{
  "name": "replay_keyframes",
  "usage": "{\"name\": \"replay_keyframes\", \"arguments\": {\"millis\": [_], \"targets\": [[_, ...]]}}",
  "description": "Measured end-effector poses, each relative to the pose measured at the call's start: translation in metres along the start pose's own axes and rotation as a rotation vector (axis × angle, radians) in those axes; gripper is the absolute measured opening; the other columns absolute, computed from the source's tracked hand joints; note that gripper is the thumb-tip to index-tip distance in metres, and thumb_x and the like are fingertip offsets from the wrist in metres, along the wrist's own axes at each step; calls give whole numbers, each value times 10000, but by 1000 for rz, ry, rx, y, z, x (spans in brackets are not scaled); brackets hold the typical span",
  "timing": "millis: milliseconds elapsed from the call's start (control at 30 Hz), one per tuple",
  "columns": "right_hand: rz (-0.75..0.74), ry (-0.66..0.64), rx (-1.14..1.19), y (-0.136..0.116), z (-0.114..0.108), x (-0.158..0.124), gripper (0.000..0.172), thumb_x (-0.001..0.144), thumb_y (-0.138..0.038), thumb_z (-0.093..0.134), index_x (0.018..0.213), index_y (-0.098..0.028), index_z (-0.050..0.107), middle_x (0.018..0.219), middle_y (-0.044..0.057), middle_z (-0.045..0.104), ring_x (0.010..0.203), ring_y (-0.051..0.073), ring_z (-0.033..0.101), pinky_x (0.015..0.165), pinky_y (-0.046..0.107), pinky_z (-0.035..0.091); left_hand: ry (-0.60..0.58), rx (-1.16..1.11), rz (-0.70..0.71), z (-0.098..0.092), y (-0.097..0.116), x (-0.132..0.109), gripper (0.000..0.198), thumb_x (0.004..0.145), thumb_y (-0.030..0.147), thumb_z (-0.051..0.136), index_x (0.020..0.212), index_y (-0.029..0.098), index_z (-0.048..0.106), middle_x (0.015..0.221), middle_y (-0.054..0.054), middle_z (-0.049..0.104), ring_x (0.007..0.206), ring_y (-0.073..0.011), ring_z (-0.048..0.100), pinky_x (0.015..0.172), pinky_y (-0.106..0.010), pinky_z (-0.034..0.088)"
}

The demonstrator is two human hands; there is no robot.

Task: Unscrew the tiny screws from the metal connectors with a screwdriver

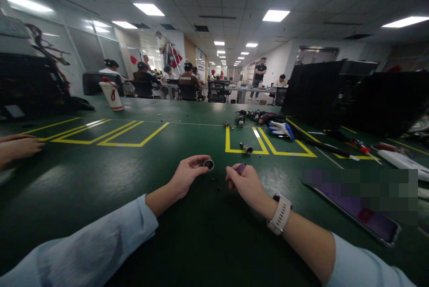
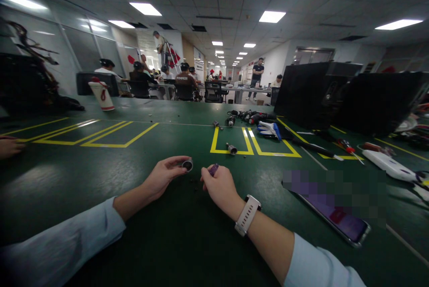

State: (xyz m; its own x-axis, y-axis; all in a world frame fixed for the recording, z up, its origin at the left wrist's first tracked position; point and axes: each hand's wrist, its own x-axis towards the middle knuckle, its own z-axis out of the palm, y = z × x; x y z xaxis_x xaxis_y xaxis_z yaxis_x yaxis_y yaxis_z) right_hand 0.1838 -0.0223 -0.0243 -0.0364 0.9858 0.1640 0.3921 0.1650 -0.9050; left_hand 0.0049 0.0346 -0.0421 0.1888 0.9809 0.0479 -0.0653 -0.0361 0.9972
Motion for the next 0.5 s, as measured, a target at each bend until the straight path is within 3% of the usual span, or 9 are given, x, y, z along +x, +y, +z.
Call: {"name": "replay_keyframes", "arguments": {"millis": [133, 300, 400, 500], "targets": [[17, 5, -16, 2, 0, 1, 293, 806, -344, 484, 584, -167, 558, 450, -16, 525, 450, 120, 517, 484, 238, 389, 10, -57, -22, 3, 2, -1, 373, 599, 59, 670, 962, 141, 656, 942, -64, 696, 921, -191, 631, 874, -324, 478], [-6, -2, 371, 11, 6, -1, 303, 813, -404, 506, 640, -160, 554, 516, -17, 529, 490, 113, 511, 482, 230, 405, 25, -100, -48, 6, 3, -3, 351, 619, 47, 652, 957, 141, 657, 959, -71, 689, 923, -186, 631, 863, -311, 493], [-131, 60, 460, 9, 5, -5, 298, 827, -407, 507, 665, -164, 568, 583, -6, 552, 561, 121, 530, 546, 246, 438, 18, -89, -41, 6, 3, -4, 351, 627, 63, 657, 969, 144, 653, 970, -74, 685, 923, -188, 631, 857, -319, 499], [-261, 63, 344, 3, 3, -10, 252, 841, -373, 502, 726, -172, 601, 689, 17, 598, 663, 142, 563, 640, 275, 460, 12, -79, -39, 6, 5, -6, 351, 618, 67, 661, 962, 140, 655, 949, -74, 688, 902, -189, 636, 848, -328, 503]]}}
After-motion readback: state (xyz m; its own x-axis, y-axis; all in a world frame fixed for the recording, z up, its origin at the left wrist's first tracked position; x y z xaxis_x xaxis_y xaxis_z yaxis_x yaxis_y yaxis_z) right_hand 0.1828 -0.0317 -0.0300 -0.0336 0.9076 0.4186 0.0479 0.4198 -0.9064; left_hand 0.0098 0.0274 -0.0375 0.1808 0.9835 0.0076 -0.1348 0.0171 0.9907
